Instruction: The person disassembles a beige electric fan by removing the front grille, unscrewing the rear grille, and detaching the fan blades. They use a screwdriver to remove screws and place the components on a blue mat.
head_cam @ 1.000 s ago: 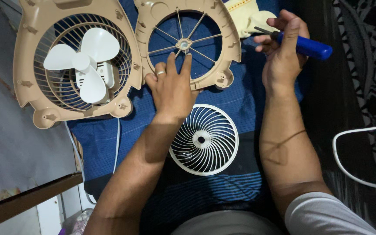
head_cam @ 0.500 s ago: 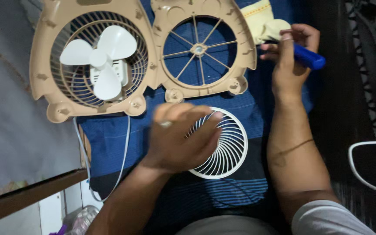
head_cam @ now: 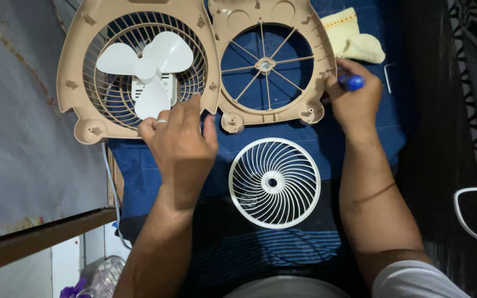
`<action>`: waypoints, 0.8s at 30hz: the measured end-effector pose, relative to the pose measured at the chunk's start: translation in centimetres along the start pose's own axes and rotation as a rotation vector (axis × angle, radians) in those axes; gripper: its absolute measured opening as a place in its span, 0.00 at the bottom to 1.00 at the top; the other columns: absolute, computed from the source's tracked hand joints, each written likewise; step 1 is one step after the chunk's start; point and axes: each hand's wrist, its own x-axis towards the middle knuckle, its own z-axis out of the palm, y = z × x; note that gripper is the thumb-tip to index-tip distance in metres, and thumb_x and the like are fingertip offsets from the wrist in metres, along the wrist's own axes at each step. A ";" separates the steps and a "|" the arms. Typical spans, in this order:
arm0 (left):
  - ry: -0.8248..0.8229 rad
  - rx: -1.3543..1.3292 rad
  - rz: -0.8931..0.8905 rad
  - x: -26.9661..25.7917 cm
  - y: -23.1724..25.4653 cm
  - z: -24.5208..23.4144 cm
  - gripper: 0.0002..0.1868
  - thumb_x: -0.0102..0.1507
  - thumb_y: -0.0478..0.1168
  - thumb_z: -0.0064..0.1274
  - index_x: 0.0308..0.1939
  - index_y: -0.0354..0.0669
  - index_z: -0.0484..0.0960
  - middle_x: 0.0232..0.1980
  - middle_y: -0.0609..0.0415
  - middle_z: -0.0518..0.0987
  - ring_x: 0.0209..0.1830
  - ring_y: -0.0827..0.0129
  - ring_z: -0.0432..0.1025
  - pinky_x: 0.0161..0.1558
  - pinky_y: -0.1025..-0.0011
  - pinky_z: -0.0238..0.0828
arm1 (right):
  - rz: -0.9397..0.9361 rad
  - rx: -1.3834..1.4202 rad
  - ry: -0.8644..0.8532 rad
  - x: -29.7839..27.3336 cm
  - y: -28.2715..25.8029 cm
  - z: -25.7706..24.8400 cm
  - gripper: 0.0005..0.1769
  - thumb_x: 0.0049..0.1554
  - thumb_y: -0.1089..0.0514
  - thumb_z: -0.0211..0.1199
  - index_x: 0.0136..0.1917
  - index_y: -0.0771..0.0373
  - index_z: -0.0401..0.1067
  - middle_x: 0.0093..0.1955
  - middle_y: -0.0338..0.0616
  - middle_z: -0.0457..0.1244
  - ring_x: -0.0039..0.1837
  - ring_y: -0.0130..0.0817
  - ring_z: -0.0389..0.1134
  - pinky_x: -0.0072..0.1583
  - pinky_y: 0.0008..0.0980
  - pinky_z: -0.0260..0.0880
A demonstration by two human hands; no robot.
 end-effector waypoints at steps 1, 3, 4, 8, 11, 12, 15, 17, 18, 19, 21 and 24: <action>0.015 0.005 0.018 -0.1 -0.1 0.2 0.21 0.62 0.42 0.63 0.58 0.42 0.83 0.44 0.53 0.79 0.44 0.61 0.72 0.51 0.57 0.57 | -0.056 -0.038 0.039 0.1 0.1 0.2 0.16 0.57 0.62 0.69 0.59 0.67 0.77 0.47 0.46 0.72 0.46 0.28 0.74 0.48 0.28 0.74; 0.048 0.014 0.059 0.0 -0.3 0.6 0.19 0.62 0.41 0.62 0.56 0.41 0.84 0.45 0.53 0.80 0.43 0.61 0.72 0.48 0.58 0.57 | -0.168 -0.112 0.121 0.4 0.7 0.4 0.13 0.60 0.64 0.68 0.58 0.70 0.78 0.48 0.49 0.73 0.49 0.31 0.74 0.52 0.28 0.73; 0.062 0.021 0.071 0.1 -0.2 0.7 0.16 0.63 0.39 0.61 0.54 0.42 0.84 0.45 0.54 0.80 0.43 0.62 0.72 0.48 0.59 0.58 | -0.232 -0.134 0.144 0.7 1.0 0.2 0.13 0.60 0.65 0.68 0.58 0.71 0.78 0.50 0.50 0.73 0.51 0.32 0.75 0.54 0.29 0.74; 0.119 0.004 0.097 0.1 0.2 1.0 0.10 0.63 0.35 0.60 0.48 0.43 0.86 0.45 0.56 0.81 0.44 0.64 0.72 0.49 0.60 0.58 | -0.228 -0.161 0.164 2.0 3.4 -1.4 0.13 0.60 0.66 0.68 0.59 0.70 0.78 0.52 0.51 0.73 0.53 0.34 0.76 0.57 0.31 0.74; 0.147 -0.001 0.099 0.3 0.7 1.2 0.10 0.62 0.34 0.59 0.47 0.44 0.85 0.46 0.56 0.81 0.44 0.64 0.72 0.50 0.59 0.58 | -0.193 -0.101 0.161 2.8 5.4 -2.8 0.13 0.61 0.66 0.68 0.59 0.69 0.78 0.53 0.51 0.73 0.55 0.34 0.76 0.58 0.31 0.75; 0.158 0.005 0.099 0.4 1.0 1.4 0.10 0.61 0.34 0.59 0.46 0.44 0.85 0.46 0.56 0.81 0.45 0.64 0.73 0.50 0.59 0.58 | -0.212 -0.074 0.166 3.2 6.0 -3.3 0.13 0.61 0.66 0.69 0.59 0.69 0.78 0.54 0.52 0.73 0.55 0.35 0.75 0.59 0.32 0.75; 0.160 -0.039 0.127 0.3 2.6 1.6 0.11 0.58 0.34 0.58 0.45 0.42 0.83 0.44 0.56 0.80 0.42 0.64 0.71 0.50 0.57 0.58 | -0.356 -0.392 0.243 3.9 6.9 -5.6 0.13 0.57 0.70 0.70 0.57 0.70 0.80 0.51 0.55 0.72 0.54 0.41 0.75 0.58 0.38 0.74; 0.150 -0.013 0.170 0.0 4.5 2.0 0.09 0.59 0.36 0.59 0.43 0.43 0.82 0.42 0.56 0.78 0.42 0.63 0.71 0.49 0.56 0.58 | -0.456 -0.463 0.310 3.8 6.9 -6.5 0.11 0.57 0.69 0.71 0.55 0.71 0.79 0.52 0.56 0.71 0.54 0.45 0.74 0.59 0.39 0.74; 0.128 -0.023 0.180 -0.1 5.6 2.1 0.10 0.60 0.36 0.59 0.46 0.42 0.82 0.42 0.56 0.77 0.42 0.63 0.70 0.48 0.57 0.58 | -0.509 -0.501 0.347 3.8 6.6 -6.9 0.11 0.57 0.69 0.72 0.54 0.72 0.79 0.52 0.56 0.71 0.55 0.47 0.74 0.60 0.40 0.74; 0.107 -0.033 0.190 -0.4 6.6 2.2 0.10 0.62 0.36 0.60 0.48 0.41 0.82 0.42 0.55 0.77 0.41 0.64 0.69 0.47 0.58 0.58 | -0.492 -0.481 0.367 3.6 6.2 -6.9 0.10 0.58 0.69 0.70 0.54 0.71 0.79 0.53 0.55 0.70 0.56 0.47 0.74 0.60 0.40 0.74; 0.075 -0.095 0.158 -0.7 8.2 2.1 0.17 0.61 0.39 0.61 0.52 0.36 0.81 0.44 0.50 0.77 0.43 0.61 0.70 0.47 0.57 0.59 | -0.460 -0.447 0.411 3.0 4.8 -6.8 0.09 0.62 0.69 0.66 0.56 0.70 0.78 0.56 0.52 0.69 0.57 0.47 0.74 0.62 0.39 0.74; 0.065 -0.177 0.142 -0.9 8.8 1.8 0.24 0.60 0.42 0.61 0.57 0.33 0.79 0.52 0.42 0.78 0.47 0.55 0.72 0.52 0.54 0.63 | -0.615 -0.384 0.341 1.5 1.3 -5.5 0.05 0.65 0.69 0.62 0.54 0.71 0.76 0.56 0.53 0.67 0.59 0.45 0.72 0.62 0.36 0.73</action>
